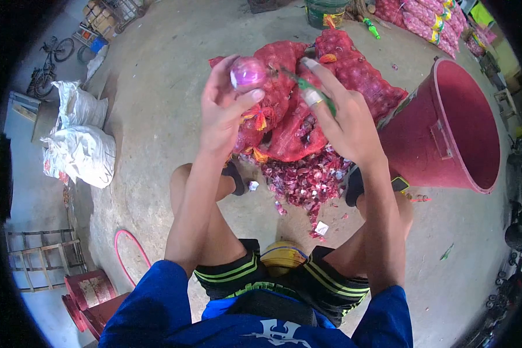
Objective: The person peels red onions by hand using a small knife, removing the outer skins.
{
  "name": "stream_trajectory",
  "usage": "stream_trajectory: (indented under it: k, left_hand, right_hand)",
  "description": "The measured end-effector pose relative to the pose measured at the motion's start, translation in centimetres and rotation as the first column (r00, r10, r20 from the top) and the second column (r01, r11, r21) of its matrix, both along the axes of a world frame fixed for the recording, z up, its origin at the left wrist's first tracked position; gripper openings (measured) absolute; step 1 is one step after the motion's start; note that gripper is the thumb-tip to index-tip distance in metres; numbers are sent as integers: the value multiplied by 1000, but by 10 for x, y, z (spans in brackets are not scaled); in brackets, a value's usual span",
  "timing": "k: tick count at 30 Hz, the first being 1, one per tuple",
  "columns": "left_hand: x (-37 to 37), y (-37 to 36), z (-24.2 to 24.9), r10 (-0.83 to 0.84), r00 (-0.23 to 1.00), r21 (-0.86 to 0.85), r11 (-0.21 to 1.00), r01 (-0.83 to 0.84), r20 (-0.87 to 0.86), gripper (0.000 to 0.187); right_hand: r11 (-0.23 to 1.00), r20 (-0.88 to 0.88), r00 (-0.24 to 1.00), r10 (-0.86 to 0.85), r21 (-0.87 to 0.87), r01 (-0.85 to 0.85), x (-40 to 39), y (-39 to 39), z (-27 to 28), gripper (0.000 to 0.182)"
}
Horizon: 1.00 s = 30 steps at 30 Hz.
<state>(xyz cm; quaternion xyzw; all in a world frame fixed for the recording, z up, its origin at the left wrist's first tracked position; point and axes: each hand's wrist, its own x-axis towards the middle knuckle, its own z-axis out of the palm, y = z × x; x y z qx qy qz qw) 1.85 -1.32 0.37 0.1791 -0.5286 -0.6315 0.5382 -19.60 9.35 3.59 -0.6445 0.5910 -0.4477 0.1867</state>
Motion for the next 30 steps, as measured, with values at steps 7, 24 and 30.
stream_trajectory:
  k: [7,24,30]
  left_hand:
    - [-5,-5,-8,324,913,-328,915,-235,248,70]
    - [-6,-6,-6,212,955,-170,969,-178,206,69]
    - [-5,-2,-4,161,960,-230,967,-107,230,69]
  right_hand:
    - [986,-195,981,22,-157,-53,13,-3,-15,59]
    - [991,149,980,134,-41,-129,18,-7,-14,49]
    - [980,-91,989,121,-146,-133,14,-9,-19,56]
